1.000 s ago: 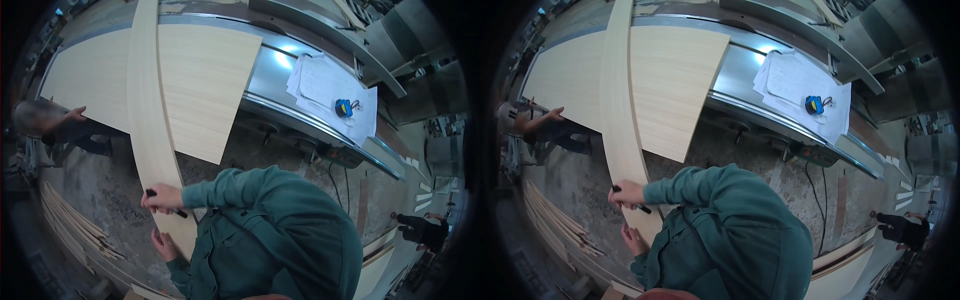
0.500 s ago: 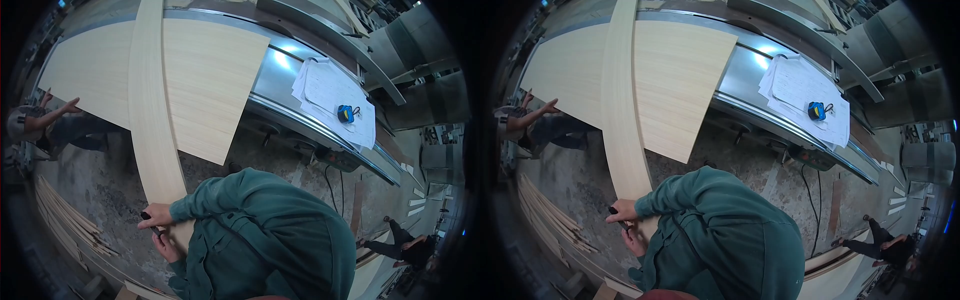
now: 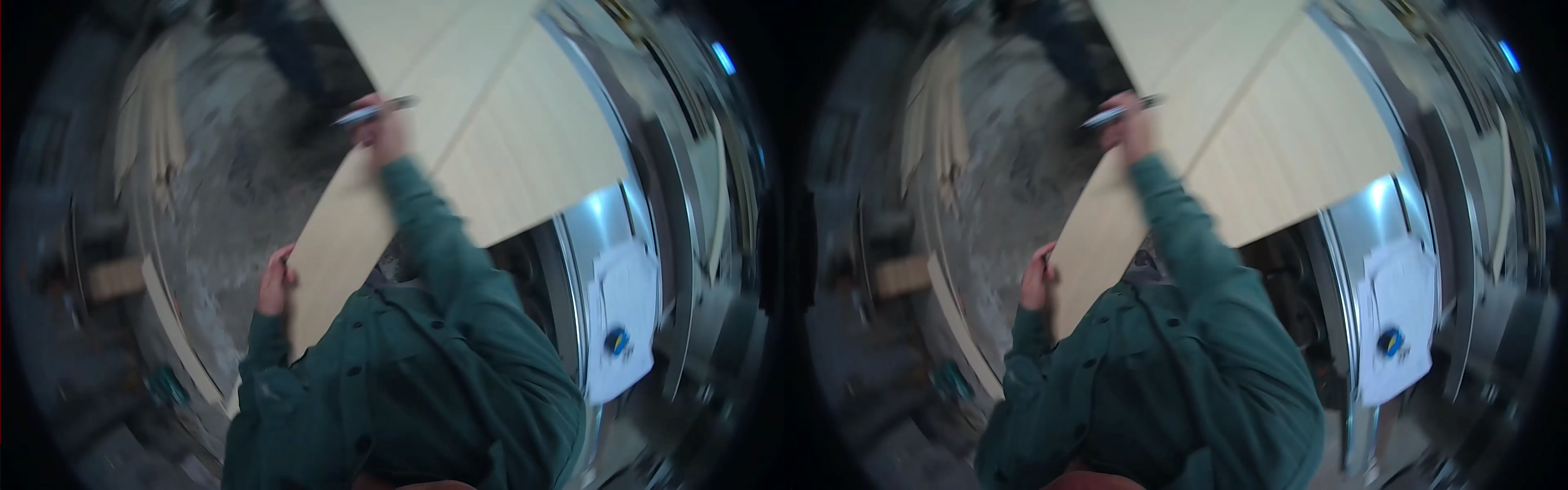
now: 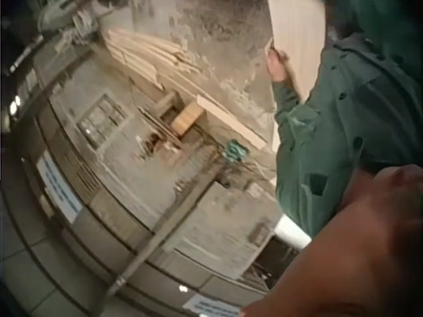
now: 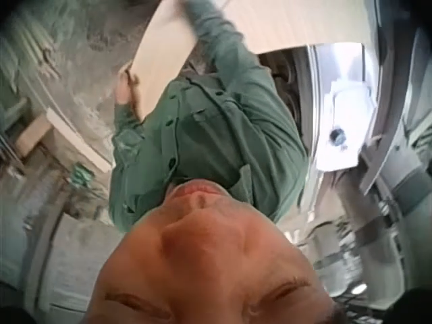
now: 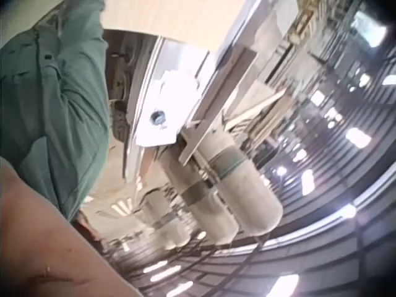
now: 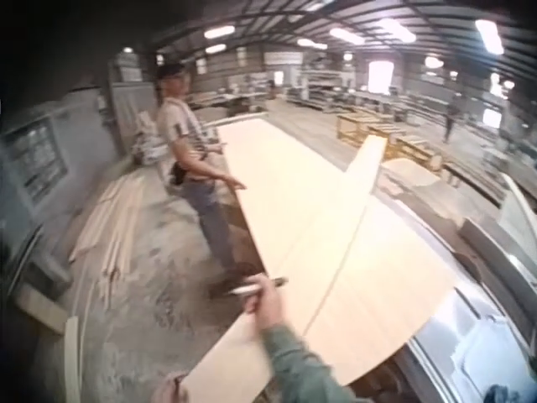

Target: Measuring, marking, and moving large wooden panels on a production floor using a tape measure and marker.

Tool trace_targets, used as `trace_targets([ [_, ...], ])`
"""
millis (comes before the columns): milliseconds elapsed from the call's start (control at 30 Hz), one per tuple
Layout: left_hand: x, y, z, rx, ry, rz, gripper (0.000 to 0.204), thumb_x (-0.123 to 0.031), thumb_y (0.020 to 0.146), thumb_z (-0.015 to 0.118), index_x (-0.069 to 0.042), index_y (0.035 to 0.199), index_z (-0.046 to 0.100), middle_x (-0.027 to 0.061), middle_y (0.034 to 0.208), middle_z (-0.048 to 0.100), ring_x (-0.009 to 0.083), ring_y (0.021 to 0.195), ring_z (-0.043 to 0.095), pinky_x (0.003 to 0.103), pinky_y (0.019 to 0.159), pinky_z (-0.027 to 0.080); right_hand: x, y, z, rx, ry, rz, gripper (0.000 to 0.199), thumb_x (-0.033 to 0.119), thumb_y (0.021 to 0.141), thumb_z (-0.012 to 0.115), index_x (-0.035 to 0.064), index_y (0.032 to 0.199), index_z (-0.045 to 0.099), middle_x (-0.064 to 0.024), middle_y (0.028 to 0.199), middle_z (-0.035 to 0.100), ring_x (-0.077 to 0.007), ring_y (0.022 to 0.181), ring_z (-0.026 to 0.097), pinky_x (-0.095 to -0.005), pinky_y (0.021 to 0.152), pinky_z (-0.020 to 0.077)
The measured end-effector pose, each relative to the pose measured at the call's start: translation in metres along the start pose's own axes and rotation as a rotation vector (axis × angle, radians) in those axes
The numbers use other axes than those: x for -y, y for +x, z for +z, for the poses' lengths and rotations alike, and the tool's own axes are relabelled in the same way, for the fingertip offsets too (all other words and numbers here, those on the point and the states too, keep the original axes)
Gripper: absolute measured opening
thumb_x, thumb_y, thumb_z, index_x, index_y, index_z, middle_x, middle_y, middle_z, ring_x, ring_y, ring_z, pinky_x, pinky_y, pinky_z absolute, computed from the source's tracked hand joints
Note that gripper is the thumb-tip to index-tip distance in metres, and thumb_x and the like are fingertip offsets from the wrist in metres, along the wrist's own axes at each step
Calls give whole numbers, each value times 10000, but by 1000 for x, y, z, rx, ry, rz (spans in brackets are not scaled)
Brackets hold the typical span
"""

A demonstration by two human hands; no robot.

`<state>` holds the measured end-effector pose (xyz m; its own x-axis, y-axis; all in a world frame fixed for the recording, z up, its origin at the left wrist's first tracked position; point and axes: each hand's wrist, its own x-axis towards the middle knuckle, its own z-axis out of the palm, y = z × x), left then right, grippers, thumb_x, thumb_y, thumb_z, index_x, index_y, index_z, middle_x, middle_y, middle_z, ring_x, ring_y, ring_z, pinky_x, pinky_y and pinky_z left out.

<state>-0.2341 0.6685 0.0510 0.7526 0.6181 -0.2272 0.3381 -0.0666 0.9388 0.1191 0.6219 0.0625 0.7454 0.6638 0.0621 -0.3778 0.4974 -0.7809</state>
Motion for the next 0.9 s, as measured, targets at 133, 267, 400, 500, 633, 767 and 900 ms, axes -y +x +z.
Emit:
trace_targets([
  [133,30,18,13,-253,-33,77,456,-392,1044,357,-25,1135,612,42,893,619,130,837,544,258,823,423,82,-1,-70,117,-334,-80,325,264,959,556,-23,1101,609,-119,848,669,-168,709,660,-285,640,535],
  [267,26,28,19,-400,63,-48,489,-407,1038,357,-7,981,633,157,1006,706,211,889,642,328,821,475,55,-13,-102,242,-695,135,110,101,847,714,54,926,655,19,782,615,-42,674,536,-211,613,446],
  [400,10,31,24,-473,132,-133,506,-428,1029,369,-5,952,637,129,904,716,239,824,660,352,788,491,39,-9,-95,280,-831,103,154,157,821,730,32,889,668,31,761,610,-46,716,540,-211,652,452],
  [500,7,28,26,-492,196,-170,528,-449,1021,372,0,933,634,127,892,713,264,818,666,366,780,491,36,-7,-97,318,-847,40,171,168,818,728,21,889,677,23,779,626,-57,727,551,-220,679,462],
  [633,9,32,29,-484,227,-161,533,-451,1022,366,-1,918,634,134,858,699,282,798,653,377,765,486,38,-4,-111,395,-889,28,151,152,838,719,27,905,669,18,805,632,-60,749,555,-225,700,469],
  [767,11,33,29,-489,240,-165,500,-419,1032,381,-6,807,552,125,842,690,197,760,606,323,754,466,39,-4,-100,356,-918,20,137,140,829,709,24,884,661,18,795,623,-60,741,540,-222,696,462],
  [900,9,33,28,-485,224,-162,492,-411,1031,389,-4,808,551,125,837,687,200,753,600,325,749,466,37,-5,-108,327,-909,-5,130,133,826,703,21,875,659,17,792,622,-58,733,540,-219,692,461],
])
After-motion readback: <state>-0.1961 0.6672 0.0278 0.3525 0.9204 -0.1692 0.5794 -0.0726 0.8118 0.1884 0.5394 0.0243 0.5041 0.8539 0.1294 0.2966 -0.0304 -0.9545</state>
